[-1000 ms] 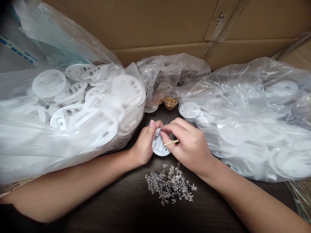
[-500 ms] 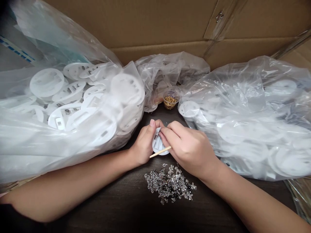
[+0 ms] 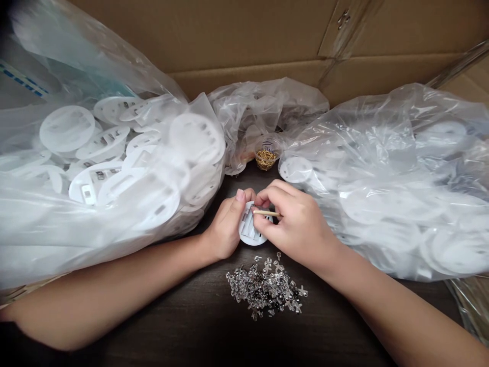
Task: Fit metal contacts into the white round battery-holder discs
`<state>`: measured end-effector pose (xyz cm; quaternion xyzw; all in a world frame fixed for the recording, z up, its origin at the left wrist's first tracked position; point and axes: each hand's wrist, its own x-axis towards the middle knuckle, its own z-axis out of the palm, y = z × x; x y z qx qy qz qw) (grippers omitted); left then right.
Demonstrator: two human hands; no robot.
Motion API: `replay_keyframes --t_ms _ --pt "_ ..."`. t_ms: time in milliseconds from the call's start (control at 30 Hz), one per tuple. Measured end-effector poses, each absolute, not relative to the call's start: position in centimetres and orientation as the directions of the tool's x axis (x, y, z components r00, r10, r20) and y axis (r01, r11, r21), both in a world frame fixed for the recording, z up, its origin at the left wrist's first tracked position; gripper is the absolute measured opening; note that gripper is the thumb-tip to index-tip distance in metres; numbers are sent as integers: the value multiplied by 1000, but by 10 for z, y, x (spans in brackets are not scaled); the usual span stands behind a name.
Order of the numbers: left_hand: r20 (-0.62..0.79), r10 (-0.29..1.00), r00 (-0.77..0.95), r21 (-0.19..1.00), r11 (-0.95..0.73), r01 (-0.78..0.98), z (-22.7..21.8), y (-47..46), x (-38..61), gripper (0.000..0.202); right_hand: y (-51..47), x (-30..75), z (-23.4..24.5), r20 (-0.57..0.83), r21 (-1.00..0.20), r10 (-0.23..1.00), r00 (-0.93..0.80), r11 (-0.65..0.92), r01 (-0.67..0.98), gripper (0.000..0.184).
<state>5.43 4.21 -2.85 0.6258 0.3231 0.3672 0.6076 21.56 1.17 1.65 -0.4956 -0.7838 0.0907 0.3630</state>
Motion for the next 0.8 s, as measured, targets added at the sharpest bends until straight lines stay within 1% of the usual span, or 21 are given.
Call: replay_keyframes --t_ms 133,367,633,700,800 --pt "75 848 524 997 -52 -59 -29 41 54 55 14 216 18 444 -563 869 -219 461 686 10" --pt "59 848 527 996 -16 -86 -29 41 54 55 15 219 23 428 -584 882 -197 436 684 9" --pt "59 842 536 993 6 -120 -29 42 54 60 15 223 25 298 -702 949 -106 293 649 7" --pt "58 843 535 992 13 -129 -30 42 54 60 14 221 25 285 -693 951 -120 291 659 7" --pt "63 840 539 991 13 -137 -30 41 54 59 13 218 26 328 -636 930 -164 346 690 6"
